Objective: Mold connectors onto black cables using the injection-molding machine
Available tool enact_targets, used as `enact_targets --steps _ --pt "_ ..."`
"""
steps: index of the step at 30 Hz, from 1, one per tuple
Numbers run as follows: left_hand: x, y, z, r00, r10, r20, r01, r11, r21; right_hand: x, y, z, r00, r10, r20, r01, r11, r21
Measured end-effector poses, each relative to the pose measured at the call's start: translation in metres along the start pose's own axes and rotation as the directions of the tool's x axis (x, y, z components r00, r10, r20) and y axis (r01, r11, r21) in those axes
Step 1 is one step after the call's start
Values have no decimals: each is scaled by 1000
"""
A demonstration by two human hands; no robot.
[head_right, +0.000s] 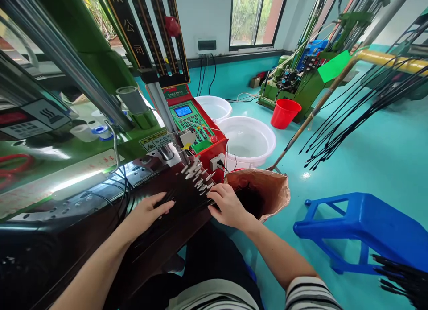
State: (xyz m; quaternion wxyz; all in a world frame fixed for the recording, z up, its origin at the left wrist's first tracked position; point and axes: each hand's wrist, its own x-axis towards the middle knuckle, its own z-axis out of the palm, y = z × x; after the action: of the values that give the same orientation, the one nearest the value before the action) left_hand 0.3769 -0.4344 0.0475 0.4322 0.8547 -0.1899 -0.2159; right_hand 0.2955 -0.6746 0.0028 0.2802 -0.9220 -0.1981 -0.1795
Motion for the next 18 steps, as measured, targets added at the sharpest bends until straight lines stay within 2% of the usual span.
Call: enact_targets --steps 4,6,7,9,11,13,14,16,18 --pt "-16 16 -16 999 35 16 -32 984 -176 9 -12 -9 996 47 -70 -37 989 144" --pt "-22 23 -20 998 58 -12 -60 977 -204 19 -24 -12 984 139 -114 -92 933 348" --pt "-25 26 -21 997 67 -23 -71 975 -209 25 -31 -11 975 197 -102 -124 864 487" --pt "-28 27 -22 997 72 -34 -78 975 -210 41 -44 -5 956 293 -9 -184 624 760" --pt "-29 27 -24 996 73 -44 -80 976 -204 60 -56 4 937 336 99 -201 284 938" --pt "-29 25 -25 995 69 -69 -82 975 -205 78 -64 14 923 340 179 -180 -31 983" --pt "-29 25 -26 995 63 -83 -79 974 -212 85 -68 18 916 341 213 -170 -151 974" --pt "-29 27 -29 995 50 -83 -68 972 -223 97 -72 23 896 354 269 -167 -291 942" --pt "-29 30 -30 997 53 -63 -66 970 -232 103 -73 25 881 373 289 -175 -310 934"
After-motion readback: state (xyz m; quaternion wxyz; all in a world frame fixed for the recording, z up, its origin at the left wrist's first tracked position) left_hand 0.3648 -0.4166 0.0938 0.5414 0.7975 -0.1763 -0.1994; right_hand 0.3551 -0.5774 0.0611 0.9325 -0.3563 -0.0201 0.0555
